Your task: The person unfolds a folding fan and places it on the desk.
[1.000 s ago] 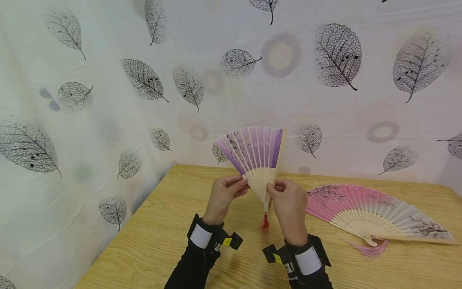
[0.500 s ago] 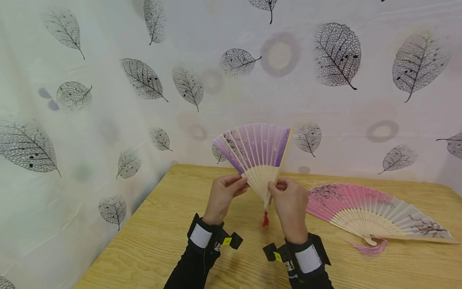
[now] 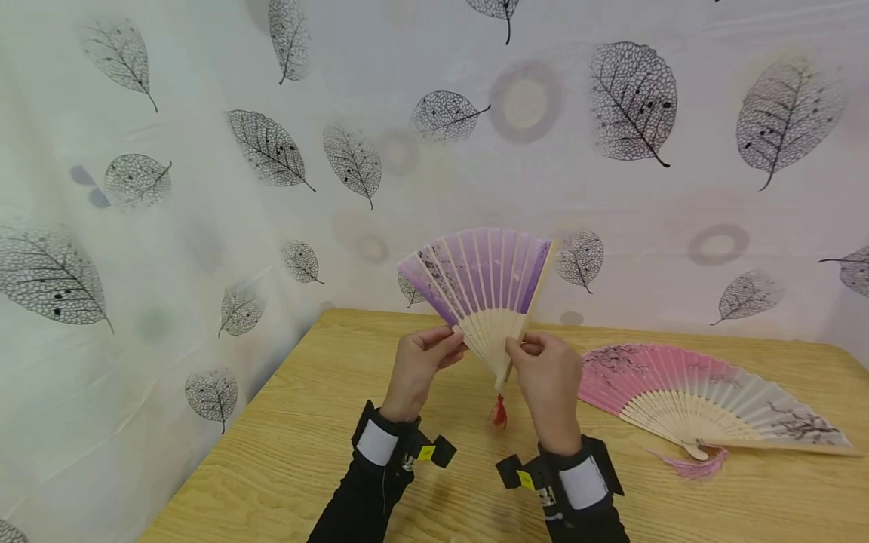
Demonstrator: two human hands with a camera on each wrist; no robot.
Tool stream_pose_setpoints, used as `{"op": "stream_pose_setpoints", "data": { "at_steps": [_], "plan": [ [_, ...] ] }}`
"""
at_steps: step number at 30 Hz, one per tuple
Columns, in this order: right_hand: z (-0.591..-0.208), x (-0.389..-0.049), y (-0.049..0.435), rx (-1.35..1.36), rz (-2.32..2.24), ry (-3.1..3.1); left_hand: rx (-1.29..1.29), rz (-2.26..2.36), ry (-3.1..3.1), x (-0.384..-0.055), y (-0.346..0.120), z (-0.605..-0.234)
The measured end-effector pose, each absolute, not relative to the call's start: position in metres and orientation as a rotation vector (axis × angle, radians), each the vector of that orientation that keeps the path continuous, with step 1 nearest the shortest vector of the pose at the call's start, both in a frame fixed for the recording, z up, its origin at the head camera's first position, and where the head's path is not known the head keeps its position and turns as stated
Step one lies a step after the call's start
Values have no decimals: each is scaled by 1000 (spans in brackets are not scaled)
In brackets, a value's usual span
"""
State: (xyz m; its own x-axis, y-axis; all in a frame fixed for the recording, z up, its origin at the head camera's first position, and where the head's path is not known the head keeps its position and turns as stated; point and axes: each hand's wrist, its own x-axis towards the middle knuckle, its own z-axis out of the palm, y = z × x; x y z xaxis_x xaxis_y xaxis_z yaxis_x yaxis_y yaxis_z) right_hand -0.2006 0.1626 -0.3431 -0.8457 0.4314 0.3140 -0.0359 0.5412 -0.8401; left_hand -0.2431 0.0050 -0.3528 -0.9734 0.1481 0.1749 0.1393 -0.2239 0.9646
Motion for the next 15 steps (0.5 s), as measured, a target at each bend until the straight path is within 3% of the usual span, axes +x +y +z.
{"op": "stream_pose_setpoints", "data": {
  "at_steps": [15],
  "plan": [
    [-344, -202, 169, -368, 1329, -2236, 359, 2398, 1976, -243, 4, -354]
  ]
}}
